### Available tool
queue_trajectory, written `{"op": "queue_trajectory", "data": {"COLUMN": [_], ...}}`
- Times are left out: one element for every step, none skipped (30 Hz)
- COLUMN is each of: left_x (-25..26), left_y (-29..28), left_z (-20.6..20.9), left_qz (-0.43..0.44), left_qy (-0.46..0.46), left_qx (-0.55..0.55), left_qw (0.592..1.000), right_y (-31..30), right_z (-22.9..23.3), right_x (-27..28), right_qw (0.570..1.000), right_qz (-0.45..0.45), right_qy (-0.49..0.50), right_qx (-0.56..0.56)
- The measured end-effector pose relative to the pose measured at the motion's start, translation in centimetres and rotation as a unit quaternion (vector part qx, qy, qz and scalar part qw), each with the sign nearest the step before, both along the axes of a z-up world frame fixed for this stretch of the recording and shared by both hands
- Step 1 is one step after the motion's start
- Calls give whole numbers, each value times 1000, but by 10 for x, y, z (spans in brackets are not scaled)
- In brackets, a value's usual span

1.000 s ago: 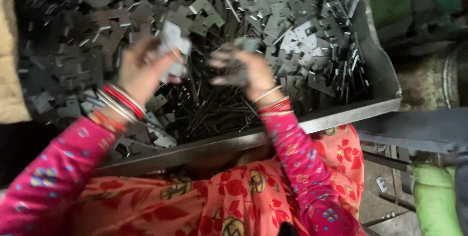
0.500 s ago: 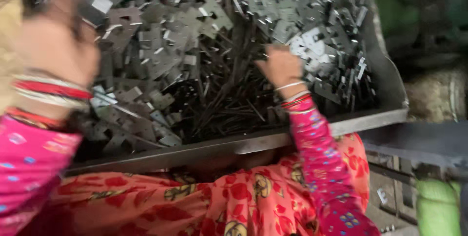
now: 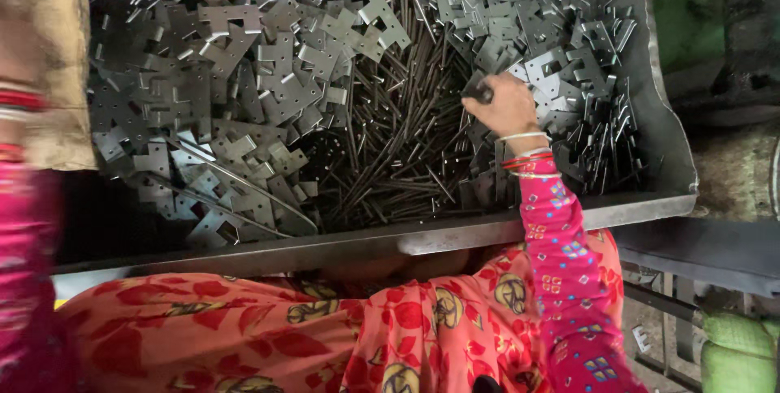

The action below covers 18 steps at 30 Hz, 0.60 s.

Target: The person sits on the floor and repeatedly picks up small metal brackets and pins from a large metal tray. They insert the pins into the brackets by hand and place the assembled units back into the tray. The process is continuous and repetitive throughout the clip.

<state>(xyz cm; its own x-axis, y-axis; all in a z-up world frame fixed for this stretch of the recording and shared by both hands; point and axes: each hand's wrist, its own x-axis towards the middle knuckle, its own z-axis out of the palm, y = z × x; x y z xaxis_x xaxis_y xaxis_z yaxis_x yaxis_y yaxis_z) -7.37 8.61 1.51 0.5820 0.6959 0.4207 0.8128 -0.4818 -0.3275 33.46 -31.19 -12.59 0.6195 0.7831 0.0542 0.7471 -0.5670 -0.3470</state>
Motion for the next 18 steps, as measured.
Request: {"op": "queue_trajectory", "data": {"left_x": [2,12,25,43,57,71,73,73,73,74,76,75,74,76,77,81,83,83], "left_y": [-1,-16,-35,-58,-75,-87,-98,-105,-109,-111,-111,-111,-112,-111,-113,-116,-118,-120], "left_z": [7,-1,-13,-30,-44,-58,-72,-85,-96,-104,-111,-115,-117,-115,-112,-107,-101,-95], "left_qz": [-25,-59,-98,-128,-140,-146,-169,-192,-213,-234,-255,-262,-270,-277,-266,-256,-247,-256], "left_qy": [3,8,26,53,113,127,120,114,108,100,92,95,98,100,127,153,179,137], "left_qx": [-23,-58,-115,-171,-227,-296,-310,-322,-304,-286,-269,-267,-265,-261,-269,-275,-282,-279], "left_qw": [999,997,988,975,957,935,928,920,922,924,924,922,921,919,917,914,910,915], "right_y": [1,2,4,4,4,3,-1,-2,0,4,7,13,23,37,51,62,71,78], "right_z": [12,23,33,43,52,59,65,69,68,64,59,50,38,25,13,4,-4,-13], "right_x": [-6,-13,-19,-26,-31,-36,-40,-41,-44,-47,-47,-49,-52,-56,-63,-68,-74,-84], "right_qw": [996,983,947,891,818,733,632,517,534,550,564,618,668,753,827,933,989,995], "right_qz": [4,6,2,-3,-9,-64,-118,-169,-115,-61,-6,-39,-71,-87,-102,-38,27,45], "right_qy": [58,117,215,308,394,481,557,621,631,639,644,628,608,532,447,289,116,47], "right_qx": [73,143,240,333,419,477,525,565,551,534,517,472,424,378,324,213,89,80]}}
